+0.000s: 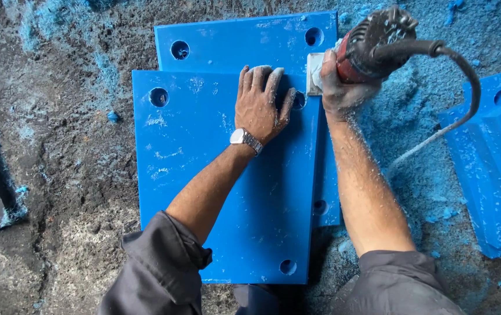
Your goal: Sanding the surfaces and edges of blue plastic blocks using a power sander.
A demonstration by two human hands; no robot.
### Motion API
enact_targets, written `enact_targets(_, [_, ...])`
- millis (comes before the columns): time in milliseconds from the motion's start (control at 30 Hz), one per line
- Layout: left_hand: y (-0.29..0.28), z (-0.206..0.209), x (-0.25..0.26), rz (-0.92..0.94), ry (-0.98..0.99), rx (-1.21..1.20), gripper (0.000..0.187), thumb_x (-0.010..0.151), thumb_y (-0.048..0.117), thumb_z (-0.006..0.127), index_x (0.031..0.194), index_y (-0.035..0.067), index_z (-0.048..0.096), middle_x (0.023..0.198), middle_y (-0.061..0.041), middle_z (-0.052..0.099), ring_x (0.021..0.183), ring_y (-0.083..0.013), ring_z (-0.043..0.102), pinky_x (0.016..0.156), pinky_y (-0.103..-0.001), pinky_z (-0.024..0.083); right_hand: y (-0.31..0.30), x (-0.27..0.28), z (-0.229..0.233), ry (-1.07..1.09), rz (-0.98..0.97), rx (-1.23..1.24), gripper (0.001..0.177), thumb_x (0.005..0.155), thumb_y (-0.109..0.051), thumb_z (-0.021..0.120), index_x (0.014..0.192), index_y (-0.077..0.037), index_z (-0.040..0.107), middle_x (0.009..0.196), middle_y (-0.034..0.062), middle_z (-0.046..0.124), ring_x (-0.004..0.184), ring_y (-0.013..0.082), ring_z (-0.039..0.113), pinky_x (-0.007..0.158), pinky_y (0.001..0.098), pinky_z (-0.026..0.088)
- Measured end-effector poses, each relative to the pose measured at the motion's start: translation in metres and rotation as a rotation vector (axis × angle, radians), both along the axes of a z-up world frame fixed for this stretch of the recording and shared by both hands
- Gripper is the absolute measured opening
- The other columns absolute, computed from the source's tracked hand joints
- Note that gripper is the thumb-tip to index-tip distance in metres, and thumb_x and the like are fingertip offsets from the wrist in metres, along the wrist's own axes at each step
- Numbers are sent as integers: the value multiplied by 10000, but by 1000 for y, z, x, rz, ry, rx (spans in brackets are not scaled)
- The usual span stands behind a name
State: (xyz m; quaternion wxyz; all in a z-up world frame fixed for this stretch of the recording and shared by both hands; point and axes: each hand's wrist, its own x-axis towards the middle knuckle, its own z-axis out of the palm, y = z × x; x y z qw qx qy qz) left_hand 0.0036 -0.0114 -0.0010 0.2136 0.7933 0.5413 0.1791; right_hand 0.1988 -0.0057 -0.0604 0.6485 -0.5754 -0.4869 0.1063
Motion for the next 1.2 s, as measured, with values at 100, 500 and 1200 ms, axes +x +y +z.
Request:
enact_targets(100, [-27,-4,7,25,-68,126,521,996,381,668,1400,66,575,1358,-179,542,1331,-386,492,1280,-553,280,2,16,-1,-34,66,-131,532,987,-316,843,1348,-56,551,1245,99,670,1127,220,757,1026,391,647])
enact_targets(500, [-59,13,54,-162,-46,-38,956,777,487,732,1455,-118,436,1527,-266,383,1502,-415,275,1284,-527,182,-125,57,46,279,-168,29,717,951,-246,867,1472,-40,421,1356,173,588,1150,267,668,1043,448,601])
enact_targets(1200, [-63,36,-5,-791,226,-228,1090,552,279,862,1489,-37,404,1628,-177,266,1540,-272,159,1283,-437,100,-236,10,57,167,-158,-142,844,957,-280,842,1565,-72,294,1474,151,464,1321,269,520,1159,456,486])
